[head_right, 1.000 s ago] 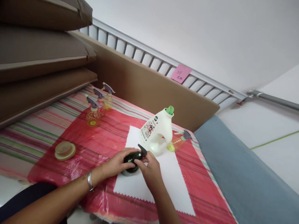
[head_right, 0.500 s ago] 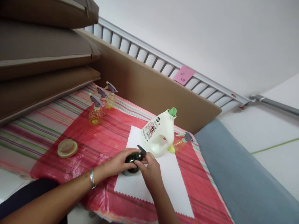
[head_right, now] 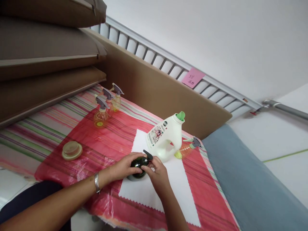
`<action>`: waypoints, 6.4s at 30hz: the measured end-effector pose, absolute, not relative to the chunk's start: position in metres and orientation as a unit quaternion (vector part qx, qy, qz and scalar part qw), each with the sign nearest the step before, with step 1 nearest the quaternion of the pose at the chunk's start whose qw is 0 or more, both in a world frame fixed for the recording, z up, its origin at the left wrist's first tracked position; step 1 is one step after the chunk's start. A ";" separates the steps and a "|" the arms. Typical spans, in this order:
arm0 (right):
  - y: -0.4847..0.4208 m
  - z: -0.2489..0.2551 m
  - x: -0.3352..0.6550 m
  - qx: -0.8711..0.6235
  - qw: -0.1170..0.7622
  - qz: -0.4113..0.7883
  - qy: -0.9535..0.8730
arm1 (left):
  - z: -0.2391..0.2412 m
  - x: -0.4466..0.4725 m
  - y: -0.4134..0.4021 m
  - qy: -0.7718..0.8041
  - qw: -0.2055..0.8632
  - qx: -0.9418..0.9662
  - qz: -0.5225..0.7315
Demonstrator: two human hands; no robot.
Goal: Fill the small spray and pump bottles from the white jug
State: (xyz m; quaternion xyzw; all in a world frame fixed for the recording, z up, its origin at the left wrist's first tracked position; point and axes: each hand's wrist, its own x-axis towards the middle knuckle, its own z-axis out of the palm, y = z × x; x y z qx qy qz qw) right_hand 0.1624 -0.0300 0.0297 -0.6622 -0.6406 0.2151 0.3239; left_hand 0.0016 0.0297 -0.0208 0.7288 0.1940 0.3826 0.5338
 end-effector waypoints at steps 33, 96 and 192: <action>-0.030 0.079 0.143 -0.682 0.279 0.129 -0.663 | -0.020 0.017 0.020 0.291 0.472 0.711 0.433; -0.030 0.081 0.143 -0.657 0.256 0.099 -0.702 | -0.010 0.012 0.032 0.252 0.503 0.733 0.382; -0.027 0.077 0.142 -0.669 0.245 0.094 -0.696 | -0.004 0.011 0.043 0.274 0.483 0.737 0.385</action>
